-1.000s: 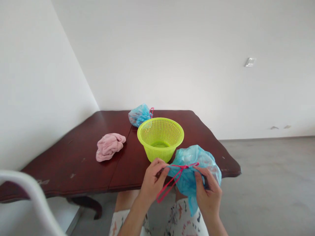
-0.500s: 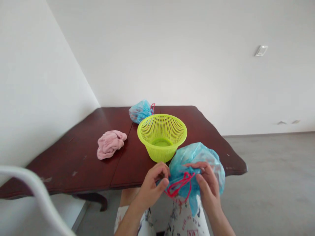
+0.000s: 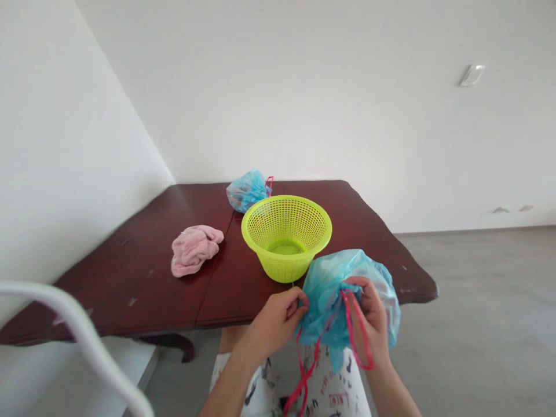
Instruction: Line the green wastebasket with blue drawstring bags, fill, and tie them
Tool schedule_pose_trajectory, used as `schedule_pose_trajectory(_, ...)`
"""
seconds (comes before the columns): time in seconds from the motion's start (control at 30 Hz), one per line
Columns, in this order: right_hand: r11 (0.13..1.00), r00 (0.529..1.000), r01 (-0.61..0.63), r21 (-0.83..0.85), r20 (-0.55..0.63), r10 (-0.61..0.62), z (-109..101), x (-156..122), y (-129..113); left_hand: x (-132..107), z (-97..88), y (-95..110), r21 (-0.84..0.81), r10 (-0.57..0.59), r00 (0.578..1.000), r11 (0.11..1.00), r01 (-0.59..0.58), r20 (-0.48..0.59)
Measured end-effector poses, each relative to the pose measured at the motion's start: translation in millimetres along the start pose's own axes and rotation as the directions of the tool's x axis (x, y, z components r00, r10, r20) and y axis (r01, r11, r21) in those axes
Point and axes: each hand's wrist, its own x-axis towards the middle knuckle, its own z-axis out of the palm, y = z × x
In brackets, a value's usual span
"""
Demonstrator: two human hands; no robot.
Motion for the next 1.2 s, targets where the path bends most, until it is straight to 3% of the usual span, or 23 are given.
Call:
schedule_pose_trajectory(0.1, 0.985, 0.986, -0.084, 0.148, -0.131, 0.104, -8, 8, -5, 0, -9.0, -4, 0.065, 0.030, 0.998, 0.998, -0.026, -0.062)
schedule_pose_trajectory(0.17, 0.985, 0.989, -0.084, 0.151, -0.112, 0.101, -9, 11, -10, -3, -12.8, -2, 0.075, 0.059, 0.992, 0.996, -0.051, -0.112)
schedule_pose_trajectory(0.27, 0.998, 0.995, 0.043, 0.041, 0.089, -0.047, -3, 11, -20, -6, -10.3, 13, -0.058, 0.148, 0.982, 0.986, -0.155, -0.116)
schedule_pose_trajectory(0.33, 0.983, 0.952, 0.183, -0.017, 0.253, -0.173, 5, 12, -25, -5, -3.3, 25, -0.149, 0.225, 0.973, 0.962, -0.230, -0.050)
schedule_pose_trajectory(0.4, 0.955, 0.907, 0.288, -0.075, 0.340, -0.247, 14, 11, -28, 0, 5.0, 34, -0.192, 0.256, 0.966, 0.947, -0.256, -0.023)
schedule_pose_trajectory(0.43, 0.939, 0.909, 0.322, -0.121, 0.317, -0.271, 17, 10, -28, 3, 8.7, 35, -0.215, 0.250, 0.967, 0.943, -0.253, -0.040)
schedule_pose_trajectory(0.5, 0.896, 0.923, 0.383, -0.225, 0.120, -0.365, 22, 5, -26, 9, 14.1, 36, -0.289, 0.215, 0.969, 0.926, -0.243, -0.126)
schedule_pose_trajectory(0.57, 0.837, 0.851, 0.463, -0.291, -0.116, -0.512, 24, -4, -25, 11, 17.2, 34, -0.368, 0.159, 0.964, 0.901, -0.230, -0.214)
schedule_pose_trajectory(0.6, 0.807, 0.814, 0.503, -0.309, -0.144, -0.563, 24, -9, -25, 11, 18.4, 33, -0.404, 0.131, 0.962, 0.888, -0.221, -0.239)
schedule_pose_trajectory(0.63, 0.782, 0.804, 0.532, -0.326, -0.095, -0.587, 24, -14, -26, 11, 19.5, 34, -0.442, 0.105, 0.962, 0.872, -0.210, -0.251)
schedule_pose_trajectory(0.73, 0.766, 0.859, 0.512, -0.389, 0.207, -0.469, 24, -24, -32, 9, 23.7, 37, -0.579, 0.062, 0.969, 0.791, -0.195, -0.241)
schedule_pose_trajectory(0.8, 0.797, 0.879, 0.469, -0.381, 0.288, -0.379, 23, -24, -35, 9, 26.2, 40, -0.680, 0.053, 0.976, 0.709, -0.186, -0.211)
schedule_pose_trajectory(0.9, 0.852, 0.861, 0.459, -0.252, 0.362, -0.357, 13, -18, -31, 12, 26.4, 44, -0.781, 0.030, 0.979, 0.599, -0.179, -0.201)
schedule_pose_trajectory(0.97, 0.862, 0.873, 0.454, -0.225, 0.308, -0.379, 1, -15, -25, 14, 23.1, 45, -0.803, 0.007, 0.970, 0.560, -0.204, -0.241)
schedule_pose_trajectory(1.03, 0.884, 0.916, 0.399, -0.244, 0.149, -0.373, -13, -9, -20, 14, 17.4, 45, -0.810, -0.047, 0.950, 0.536, -0.238, -0.310)
schedule_pose_trajectory(1.1, 0.923, 0.955, 0.288, -0.257, 0.002, -0.297, -28, 3, -21, 13, 10.1, 45, -0.816, -0.127, 0.918, 0.515, -0.264, -0.377)
schedule_pose_trajectory(1.2, 0.951, 0.980, 0.149, -0.269, -0.086, -0.178, -48, 33, -34, 12, -0.4, 49, -0.814, -0.168, 0.897, 0.511, -0.276, -0.409)
